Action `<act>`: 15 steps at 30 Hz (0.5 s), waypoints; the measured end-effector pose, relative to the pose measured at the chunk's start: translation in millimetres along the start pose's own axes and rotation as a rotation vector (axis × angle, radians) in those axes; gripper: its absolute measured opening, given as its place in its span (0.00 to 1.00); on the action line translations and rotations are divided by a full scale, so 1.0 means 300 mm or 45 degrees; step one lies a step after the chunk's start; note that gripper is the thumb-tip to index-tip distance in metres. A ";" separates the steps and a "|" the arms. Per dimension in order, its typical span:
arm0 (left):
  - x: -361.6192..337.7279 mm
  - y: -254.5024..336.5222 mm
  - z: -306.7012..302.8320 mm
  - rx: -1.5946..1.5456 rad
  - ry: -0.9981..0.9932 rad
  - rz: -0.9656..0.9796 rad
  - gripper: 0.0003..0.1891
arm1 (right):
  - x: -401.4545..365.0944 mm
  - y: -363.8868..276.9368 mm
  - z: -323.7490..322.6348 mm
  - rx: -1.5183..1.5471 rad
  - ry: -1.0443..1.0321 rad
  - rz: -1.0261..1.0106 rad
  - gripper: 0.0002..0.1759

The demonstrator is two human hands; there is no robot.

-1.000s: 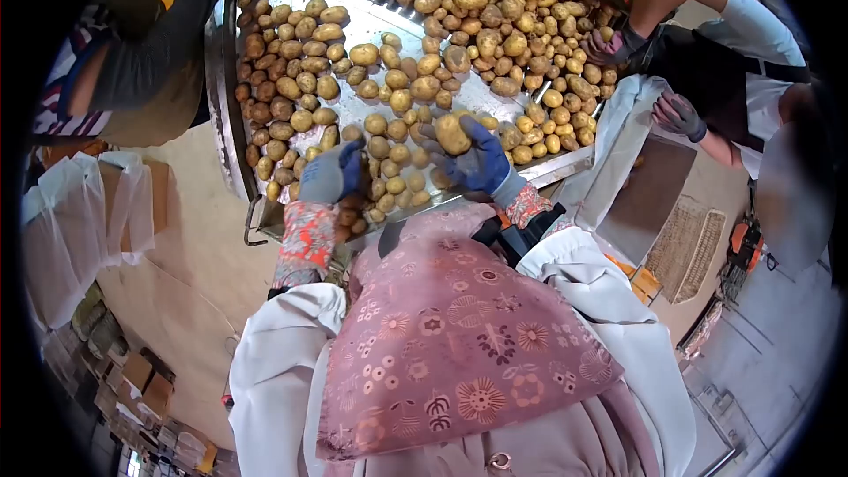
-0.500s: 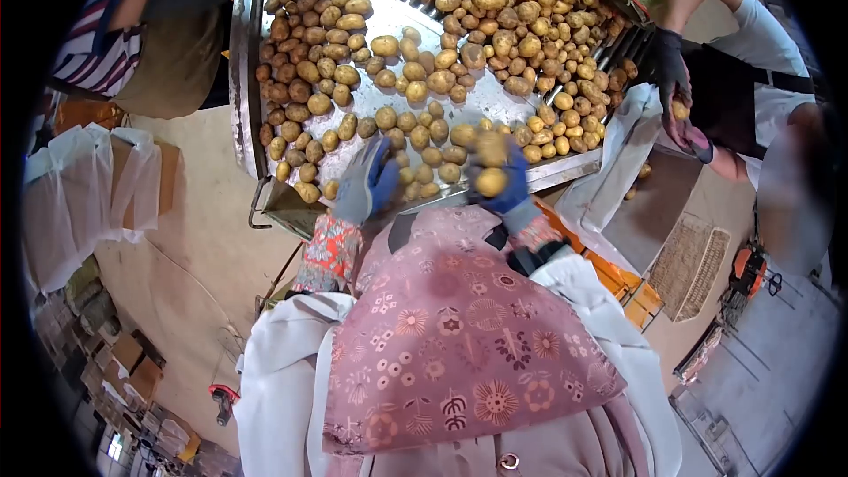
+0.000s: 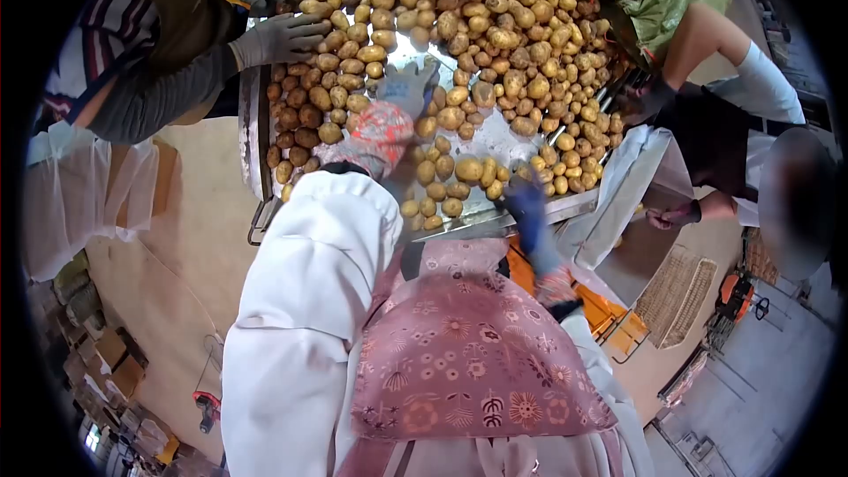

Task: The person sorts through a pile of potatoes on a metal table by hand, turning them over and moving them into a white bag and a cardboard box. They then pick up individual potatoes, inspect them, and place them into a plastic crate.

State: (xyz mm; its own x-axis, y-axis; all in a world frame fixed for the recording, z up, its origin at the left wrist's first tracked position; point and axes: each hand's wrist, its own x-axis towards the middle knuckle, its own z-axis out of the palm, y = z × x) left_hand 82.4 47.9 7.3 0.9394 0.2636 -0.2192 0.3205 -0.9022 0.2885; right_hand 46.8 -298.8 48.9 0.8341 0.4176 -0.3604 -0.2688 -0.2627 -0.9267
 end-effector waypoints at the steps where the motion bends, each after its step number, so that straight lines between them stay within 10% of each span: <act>1: -0.030 0.034 -0.026 -0.205 -0.016 -0.109 0.27 | 0.036 -0.009 0.121 -0.311 -0.033 -0.018 0.31; 3: -0.094 -0.017 0.140 -0.376 0.132 -0.088 0.26 | 0.086 -0.046 0.214 -1.715 -0.280 -0.570 0.37; 5: -0.243 -0.016 0.092 -0.332 0.007 -0.043 0.26 | 0.121 -0.004 0.257 -1.879 -0.347 -0.544 0.36; 10: -0.417 -0.159 0.127 -0.813 0.095 0.007 0.26 | 0.227 -0.058 0.348 -1.576 -0.737 -0.305 0.33; 15: -0.023 -0.205 -0.193 -0.418 0.378 -0.280 0.26 | 0.276 -0.019 0.454 -1.213 -0.883 -0.108 0.35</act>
State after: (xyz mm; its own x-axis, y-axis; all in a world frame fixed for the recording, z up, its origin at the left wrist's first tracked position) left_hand 63.1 121.4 45.1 0.8242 0.5644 -0.0466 0.4914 -0.6717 0.5544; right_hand 51.7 -144.2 9.8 0.3132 0.7708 -0.5548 0.4874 -0.6318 -0.6027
